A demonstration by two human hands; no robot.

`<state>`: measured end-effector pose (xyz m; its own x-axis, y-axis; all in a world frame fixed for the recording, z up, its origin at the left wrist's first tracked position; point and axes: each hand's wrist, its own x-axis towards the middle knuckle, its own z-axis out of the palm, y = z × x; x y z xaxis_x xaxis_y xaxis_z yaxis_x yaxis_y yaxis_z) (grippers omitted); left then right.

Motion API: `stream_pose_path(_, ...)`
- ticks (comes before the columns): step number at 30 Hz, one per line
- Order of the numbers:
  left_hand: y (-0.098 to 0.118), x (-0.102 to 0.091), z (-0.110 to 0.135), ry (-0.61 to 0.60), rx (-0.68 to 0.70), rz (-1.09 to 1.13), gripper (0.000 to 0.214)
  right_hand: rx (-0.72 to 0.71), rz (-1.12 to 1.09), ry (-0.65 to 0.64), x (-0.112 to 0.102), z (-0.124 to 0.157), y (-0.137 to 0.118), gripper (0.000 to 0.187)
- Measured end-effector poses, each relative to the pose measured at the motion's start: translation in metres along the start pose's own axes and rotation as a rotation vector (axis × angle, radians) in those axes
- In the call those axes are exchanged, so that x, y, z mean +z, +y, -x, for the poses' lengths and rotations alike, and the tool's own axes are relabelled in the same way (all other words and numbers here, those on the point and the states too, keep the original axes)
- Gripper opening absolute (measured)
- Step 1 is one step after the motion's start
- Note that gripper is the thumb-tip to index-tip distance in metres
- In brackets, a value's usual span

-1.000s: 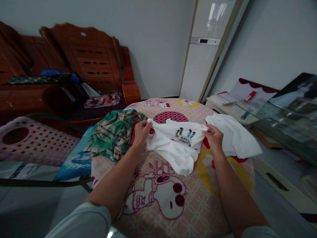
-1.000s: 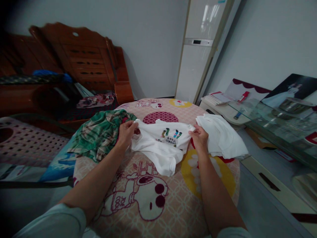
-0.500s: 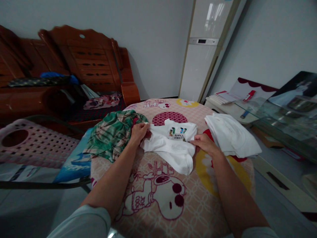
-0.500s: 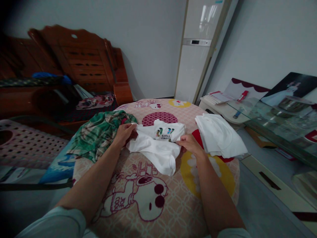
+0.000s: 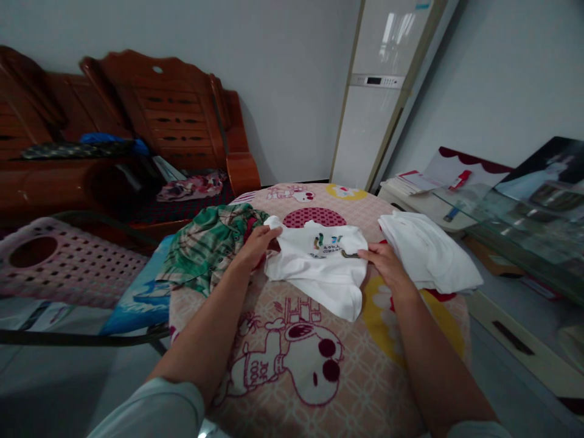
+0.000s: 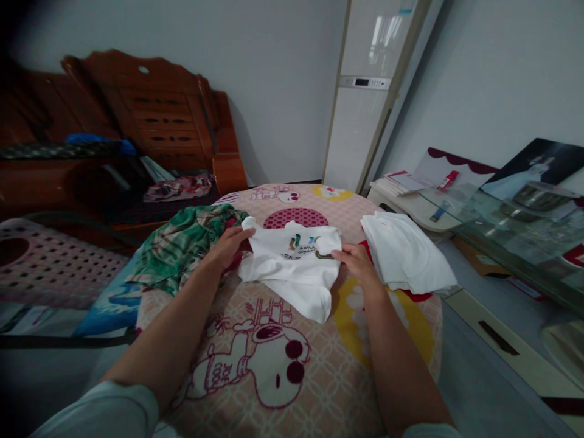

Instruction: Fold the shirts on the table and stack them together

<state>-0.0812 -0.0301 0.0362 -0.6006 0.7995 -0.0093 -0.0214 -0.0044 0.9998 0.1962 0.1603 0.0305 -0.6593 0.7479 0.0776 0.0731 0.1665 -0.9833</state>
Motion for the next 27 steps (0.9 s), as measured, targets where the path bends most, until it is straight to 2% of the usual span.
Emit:
stream_pose_path(2,0.009,-0.004,0.006,-0.048,0.062,0.128,0.037,-0.031,-0.198,0.081,-0.003,0.0,-0.006,0.029)
stream_pose_path(5,0.022,-0.01,0.018,-0.252,0.07,0.162,0.035,-0.042,-0.4,0.142,-0.01,0.006,-0.018,0.028)
stream_pose_path(8,0.033,-0.013,0.033,-0.473,0.073,0.119,0.037,0.008,-0.433,0.033,-0.019,0.02,-0.031,0.028)
stream_pose_path(10,0.039,-0.016,0.046,-0.515,0.119,0.136,0.038,0.018,-0.406,-0.08,-0.026,0.032,-0.038,0.026)
stream_pose_path(14,0.045,-0.023,0.07,-0.46,0.221,0.221,0.04,-0.124,-0.354,-0.267,-0.03,0.05,-0.051,0.032)
stream_pose_path(16,0.047,-0.024,0.073,-0.407,0.257,0.248,0.041,-0.182,-0.357,-0.278,-0.024,0.053,-0.055,0.035)
stream_pose_path(17,0.048,-0.023,0.071,-0.364,0.275,0.264,0.04,-0.184,-0.362,-0.239,-0.019,0.051,-0.057,0.034)
stream_pose_path(19,0.05,-0.017,0.058,-0.232,0.324,0.304,0.037,-0.174,-0.385,-0.081,-0.008,0.042,-0.057,0.032)
stream_pose_path(21,0.05,-0.008,0.04,-0.094,0.39,0.324,0.039,-0.206,-0.427,0.106,0.001,0.025,-0.051,0.038)
stream_pose_path(22,0.048,-0.003,0.03,-0.046,0.44,0.32,0.042,-0.246,-0.453,0.155,0.004,0.015,-0.044,0.044)
stream_pose_path(24,0.039,0.002,0.011,-0.005,0.507,0.243,0.049,-0.303,-0.502,0.166,0.004,-0.004,-0.026,0.055)
stream_pose_path(27,0.018,0.001,-0.007,0.067,0.529,0.06,0.064,-0.181,-0.485,0.164,0.0,-0.022,0.005,0.066)
